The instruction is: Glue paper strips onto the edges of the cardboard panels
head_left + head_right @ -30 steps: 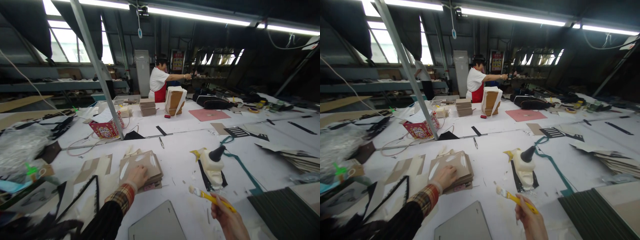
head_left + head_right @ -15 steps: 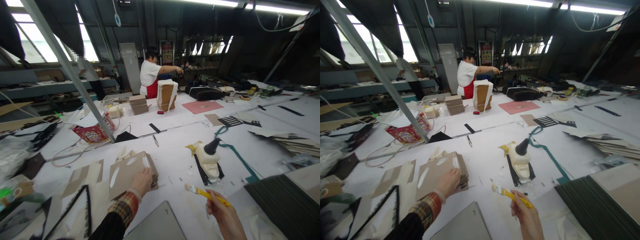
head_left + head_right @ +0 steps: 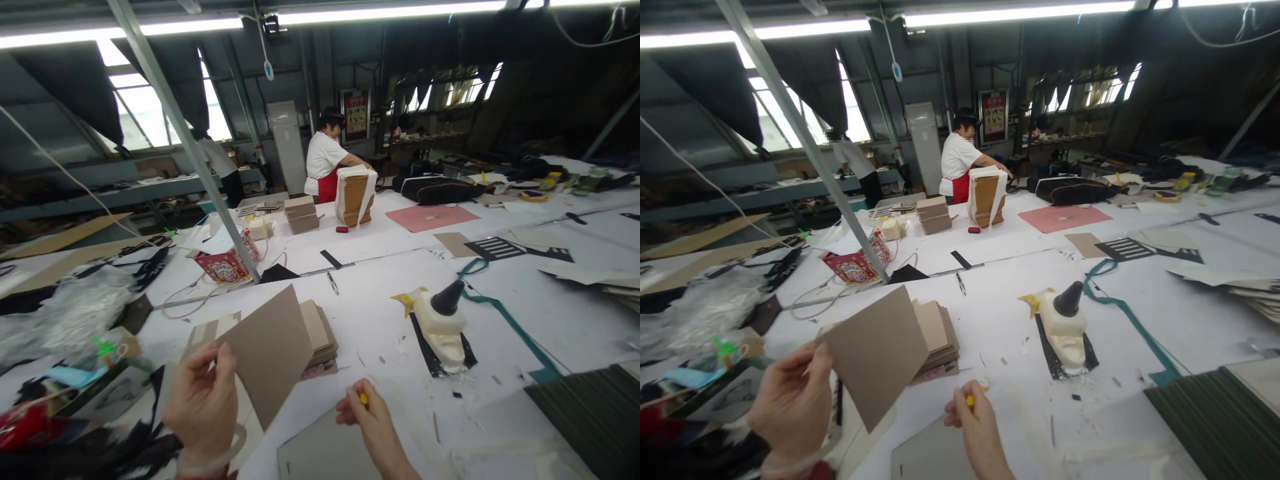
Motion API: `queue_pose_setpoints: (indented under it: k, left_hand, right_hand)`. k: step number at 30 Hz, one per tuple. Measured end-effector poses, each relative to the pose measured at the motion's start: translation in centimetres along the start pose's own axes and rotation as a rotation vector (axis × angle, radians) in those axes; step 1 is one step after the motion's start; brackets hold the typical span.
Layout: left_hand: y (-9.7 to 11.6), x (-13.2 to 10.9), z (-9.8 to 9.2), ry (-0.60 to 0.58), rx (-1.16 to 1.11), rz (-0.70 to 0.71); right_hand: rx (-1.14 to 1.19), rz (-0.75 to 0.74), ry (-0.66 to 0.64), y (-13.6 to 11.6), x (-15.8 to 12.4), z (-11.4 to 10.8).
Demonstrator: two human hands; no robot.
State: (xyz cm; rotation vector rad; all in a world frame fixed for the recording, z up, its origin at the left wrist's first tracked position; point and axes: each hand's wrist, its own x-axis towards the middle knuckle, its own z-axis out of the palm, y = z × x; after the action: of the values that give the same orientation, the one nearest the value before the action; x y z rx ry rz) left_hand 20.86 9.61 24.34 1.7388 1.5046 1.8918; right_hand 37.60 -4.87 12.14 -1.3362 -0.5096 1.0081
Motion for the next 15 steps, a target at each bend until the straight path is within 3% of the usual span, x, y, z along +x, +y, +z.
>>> queue_pose_setpoints:
  k: [4,8,11,15]
  left_hand:
    - [-0.2,-3.6,-2.9,0.094,-0.226,-0.459]
    - [-2.1,-8.4,-6.0,0.087,-0.458,-0.904]
    - [-3.9,-11.6,-8.4,0.111,-0.469,-1.086]
    - [-6.3,-15.7,-11.7,0.065,-0.402,-1.214]
  right_hand:
    - [0.051,-0.012,-0.034,1.5,-2.7,2.9]
    - [-0.112,-0.068,0.128,3.6,-6.3,1.4]
    - [-0.349,-0.068,0.227,5.6,-9.0,-1.1]
    - [-0.372,0.001,0.160,8.5,-12.0,-3.4]
